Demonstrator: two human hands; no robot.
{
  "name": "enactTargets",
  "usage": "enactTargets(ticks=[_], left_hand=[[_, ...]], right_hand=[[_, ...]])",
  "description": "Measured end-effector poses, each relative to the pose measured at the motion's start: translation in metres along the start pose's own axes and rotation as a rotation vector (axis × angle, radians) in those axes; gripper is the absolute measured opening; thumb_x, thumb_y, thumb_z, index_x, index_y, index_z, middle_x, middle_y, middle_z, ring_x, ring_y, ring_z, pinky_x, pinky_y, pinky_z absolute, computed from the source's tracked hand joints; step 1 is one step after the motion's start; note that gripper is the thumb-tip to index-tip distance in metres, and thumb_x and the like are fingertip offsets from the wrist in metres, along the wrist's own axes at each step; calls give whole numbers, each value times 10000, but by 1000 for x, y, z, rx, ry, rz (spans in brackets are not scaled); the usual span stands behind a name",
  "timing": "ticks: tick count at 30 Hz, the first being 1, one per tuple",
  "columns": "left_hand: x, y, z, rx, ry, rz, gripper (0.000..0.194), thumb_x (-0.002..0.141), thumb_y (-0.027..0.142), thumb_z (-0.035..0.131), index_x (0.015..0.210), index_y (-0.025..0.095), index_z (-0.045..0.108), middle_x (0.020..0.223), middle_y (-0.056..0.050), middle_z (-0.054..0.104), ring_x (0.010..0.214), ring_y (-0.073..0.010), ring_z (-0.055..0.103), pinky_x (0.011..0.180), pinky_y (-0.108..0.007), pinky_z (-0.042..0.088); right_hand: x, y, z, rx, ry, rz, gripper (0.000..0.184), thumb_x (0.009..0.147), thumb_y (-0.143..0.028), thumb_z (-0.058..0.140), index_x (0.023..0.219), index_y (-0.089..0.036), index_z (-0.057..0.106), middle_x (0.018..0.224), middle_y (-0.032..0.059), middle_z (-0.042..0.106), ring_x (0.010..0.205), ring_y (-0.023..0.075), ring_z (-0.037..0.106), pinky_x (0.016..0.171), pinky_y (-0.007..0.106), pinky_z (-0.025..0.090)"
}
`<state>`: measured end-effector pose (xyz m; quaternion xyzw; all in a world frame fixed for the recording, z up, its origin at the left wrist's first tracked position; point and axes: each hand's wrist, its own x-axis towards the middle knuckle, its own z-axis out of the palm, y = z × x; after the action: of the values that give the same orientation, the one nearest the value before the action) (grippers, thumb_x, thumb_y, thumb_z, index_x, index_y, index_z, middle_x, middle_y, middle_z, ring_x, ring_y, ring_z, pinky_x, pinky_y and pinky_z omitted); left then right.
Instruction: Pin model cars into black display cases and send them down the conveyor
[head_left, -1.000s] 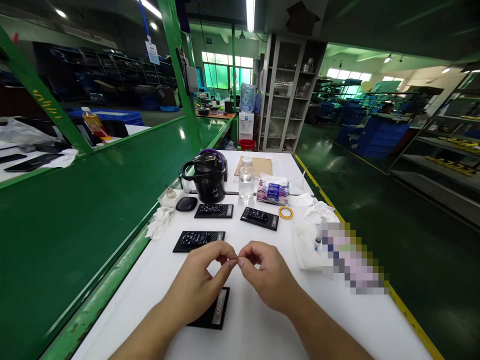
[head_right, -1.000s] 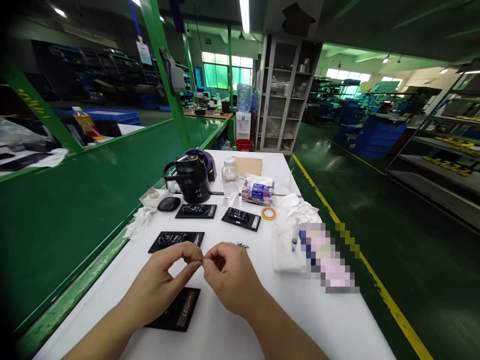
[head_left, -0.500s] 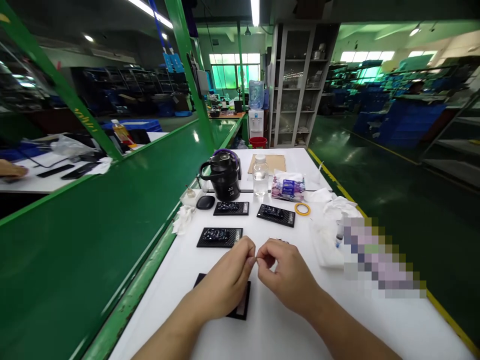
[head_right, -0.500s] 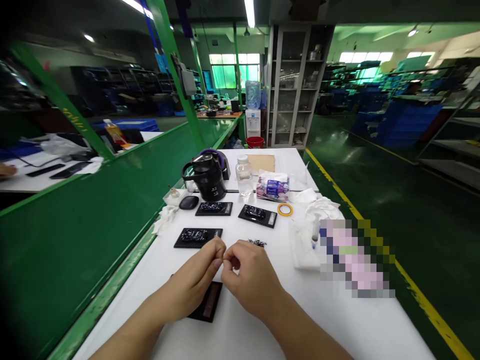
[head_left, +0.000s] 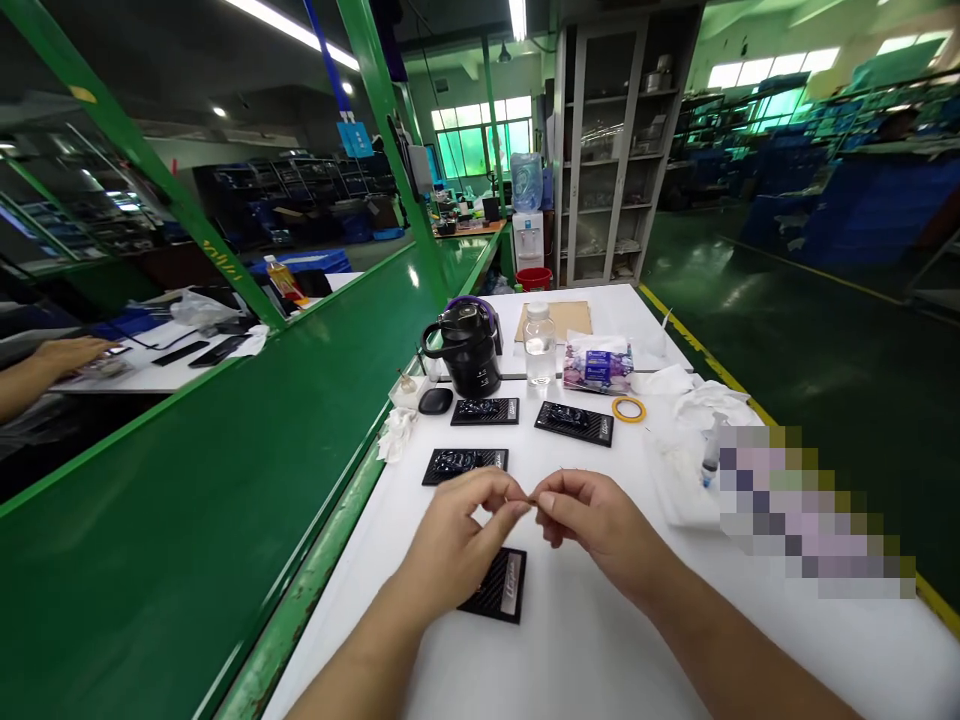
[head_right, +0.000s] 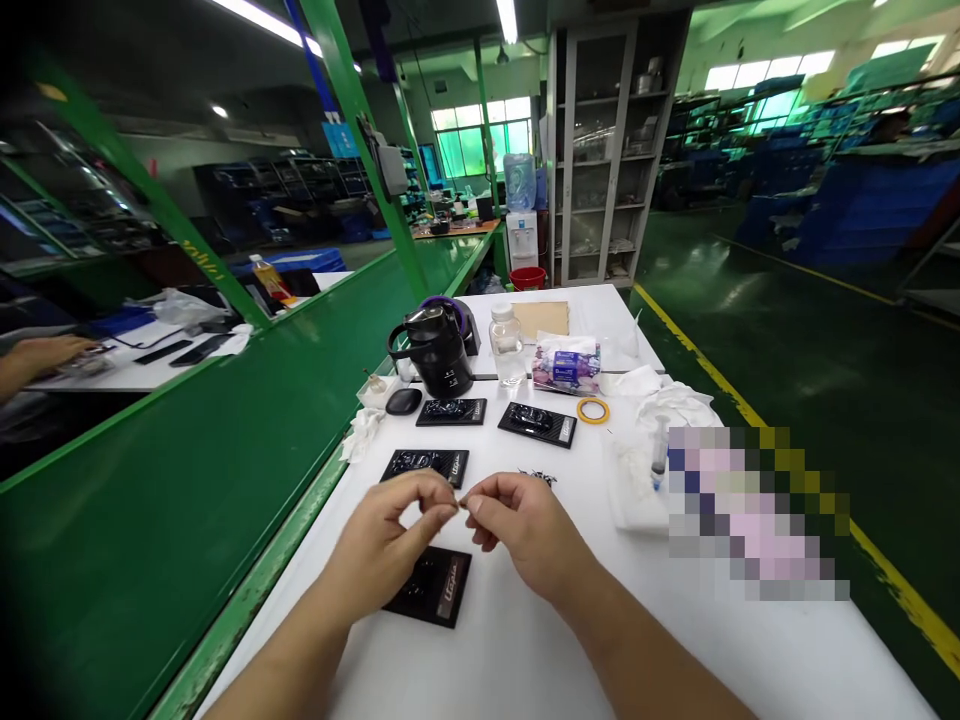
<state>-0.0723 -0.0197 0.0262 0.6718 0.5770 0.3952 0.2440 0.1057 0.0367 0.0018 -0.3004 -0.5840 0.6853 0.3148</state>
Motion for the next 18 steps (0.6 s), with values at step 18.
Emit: enactTargets(ticks=[18], left_hand=[[-99,-46,17,586,353,51,158,925,184,531,910,251,672,1186,-51,676,1157,-265,540,911,-495,552]], right_hand=[[-42,48,41,-995,-136,-392,441,835,-136,619,1271,-187,570,1168,91,529,1053,273,460,970,427,415]])
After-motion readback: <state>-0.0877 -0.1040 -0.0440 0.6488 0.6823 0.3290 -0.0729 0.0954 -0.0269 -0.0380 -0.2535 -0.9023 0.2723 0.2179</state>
